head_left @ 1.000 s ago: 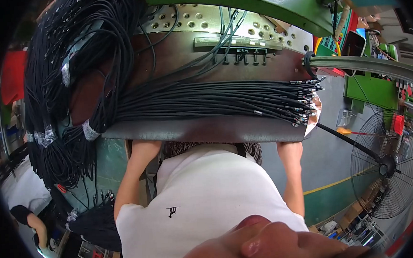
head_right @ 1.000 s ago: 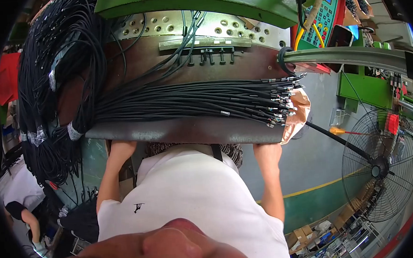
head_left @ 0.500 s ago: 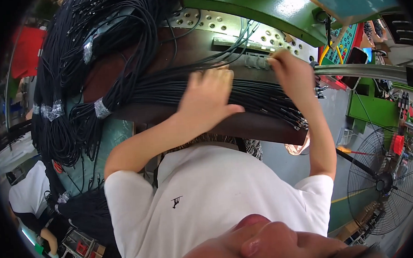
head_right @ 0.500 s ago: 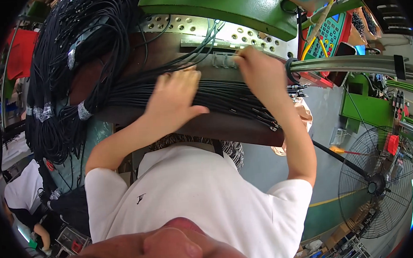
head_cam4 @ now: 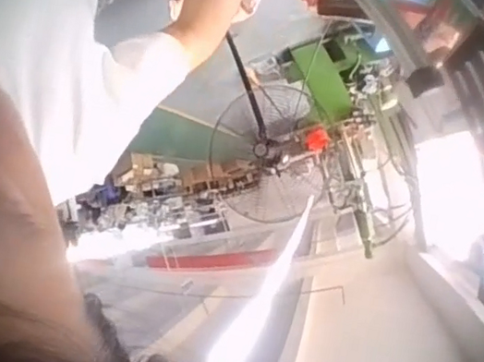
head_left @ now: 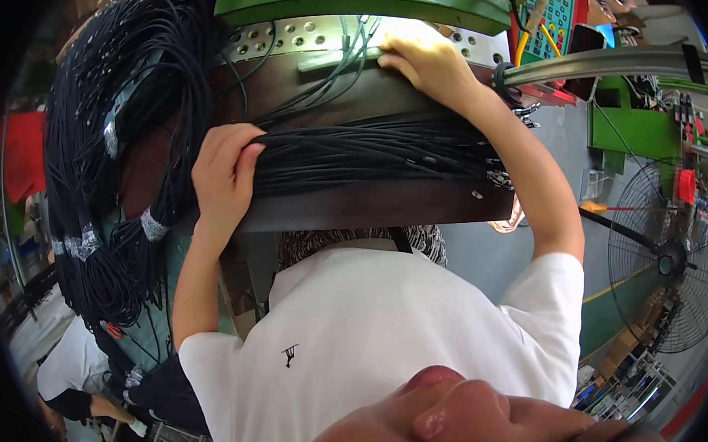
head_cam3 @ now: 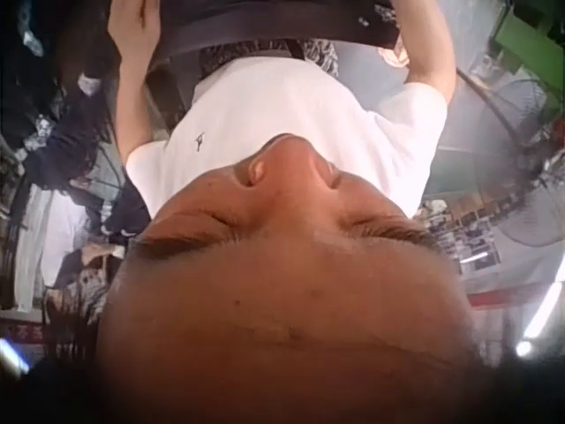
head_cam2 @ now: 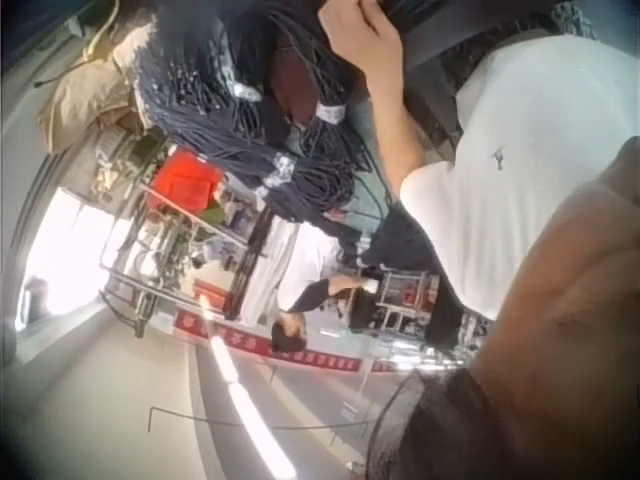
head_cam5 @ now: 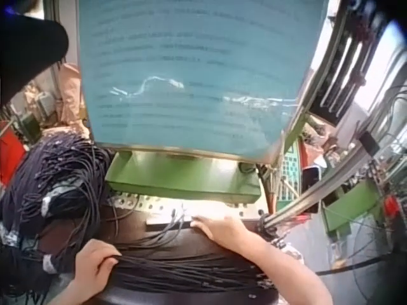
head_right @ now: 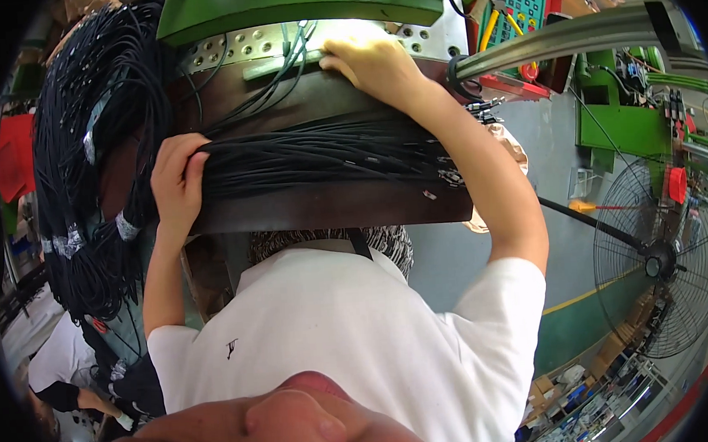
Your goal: The person is assembling wiring harnesses by inserting cable connectors into a testing or assembly jig.
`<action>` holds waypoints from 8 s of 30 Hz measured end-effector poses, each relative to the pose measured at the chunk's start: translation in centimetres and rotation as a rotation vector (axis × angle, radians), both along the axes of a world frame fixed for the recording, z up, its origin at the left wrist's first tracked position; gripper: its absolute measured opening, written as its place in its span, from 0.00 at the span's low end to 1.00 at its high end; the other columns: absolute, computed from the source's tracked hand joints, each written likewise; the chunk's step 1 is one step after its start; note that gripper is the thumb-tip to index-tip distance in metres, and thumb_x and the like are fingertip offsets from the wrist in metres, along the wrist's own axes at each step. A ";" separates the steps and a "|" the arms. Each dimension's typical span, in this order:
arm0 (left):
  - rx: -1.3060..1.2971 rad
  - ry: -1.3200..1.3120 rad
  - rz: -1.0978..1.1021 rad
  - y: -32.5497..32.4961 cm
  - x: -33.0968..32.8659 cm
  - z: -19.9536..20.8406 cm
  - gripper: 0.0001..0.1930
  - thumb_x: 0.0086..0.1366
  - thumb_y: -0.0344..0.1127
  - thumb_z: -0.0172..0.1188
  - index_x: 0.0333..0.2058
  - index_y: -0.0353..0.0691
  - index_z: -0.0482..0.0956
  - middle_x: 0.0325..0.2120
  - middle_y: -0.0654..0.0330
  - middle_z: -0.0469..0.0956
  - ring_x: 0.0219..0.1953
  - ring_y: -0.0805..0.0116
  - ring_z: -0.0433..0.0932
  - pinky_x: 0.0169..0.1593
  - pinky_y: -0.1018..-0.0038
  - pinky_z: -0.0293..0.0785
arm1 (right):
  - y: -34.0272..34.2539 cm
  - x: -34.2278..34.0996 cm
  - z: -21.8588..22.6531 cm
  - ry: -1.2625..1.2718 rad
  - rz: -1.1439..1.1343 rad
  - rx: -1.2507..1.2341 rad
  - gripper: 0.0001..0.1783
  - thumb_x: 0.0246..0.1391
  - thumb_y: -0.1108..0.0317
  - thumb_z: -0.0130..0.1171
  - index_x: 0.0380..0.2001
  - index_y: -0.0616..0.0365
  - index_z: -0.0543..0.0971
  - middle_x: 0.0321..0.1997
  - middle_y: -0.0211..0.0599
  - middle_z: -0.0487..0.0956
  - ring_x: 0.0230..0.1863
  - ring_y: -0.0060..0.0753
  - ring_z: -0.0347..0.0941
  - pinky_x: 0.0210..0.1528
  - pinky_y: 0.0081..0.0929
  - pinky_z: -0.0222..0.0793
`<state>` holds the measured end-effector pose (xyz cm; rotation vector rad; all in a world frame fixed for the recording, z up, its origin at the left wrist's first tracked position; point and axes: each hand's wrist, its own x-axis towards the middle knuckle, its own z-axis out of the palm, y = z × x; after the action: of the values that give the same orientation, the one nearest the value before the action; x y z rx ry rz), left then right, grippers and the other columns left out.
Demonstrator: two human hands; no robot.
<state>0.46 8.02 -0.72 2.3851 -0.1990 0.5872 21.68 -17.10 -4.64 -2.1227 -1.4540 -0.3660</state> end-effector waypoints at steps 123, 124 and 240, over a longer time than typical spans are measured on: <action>-1.843 0.812 -0.177 -11.2 -1.4 1.3 0.14 0.73 0.42 0.42 0.38 0.38 0.70 0.14 0.69 0.61 0.16 0.84 0.53 0.20 0.84 0.49 | -0.3 -10.4 5.8 0.092 -0.080 -0.364 0.17 0.33 0.79 0.57 0.34 0.60 0.75 0.38 0.35 0.73 0.39 0.39 0.70 0.40 0.29 0.71; -1.839 0.809 -0.182 -11.1 -1.2 1.3 0.14 0.73 0.42 0.42 0.38 0.38 0.70 0.14 0.69 0.61 0.16 0.84 0.53 0.20 0.84 0.49 | -0.6 -10.1 5.7 0.087 -0.082 -0.361 0.17 0.33 0.79 0.57 0.34 0.60 0.75 0.38 0.35 0.73 0.39 0.39 0.70 0.40 0.29 0.71; -0.798 1.231 -0.060 -0.4 2.2 3.6 0.26 0.70 0.50 0.43 0.38 0.26 0.78 0.25 0.52 0.81 0.23 0.71 0.80 0.29 0.80 0.76 | -2.3 -8.0 3.9 0.389 -0.125 -0.133 0.12 0.49 0.68 0.62 0.38 0.56 0.80 0.34 0.34 0.75 0.37 0.37 0.71 0.39 0.30 0.68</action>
<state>2.70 7.62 2.84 1.5612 0.4278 -0.7497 13.66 -19.41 -0.71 -2.2393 -1.1520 0.1009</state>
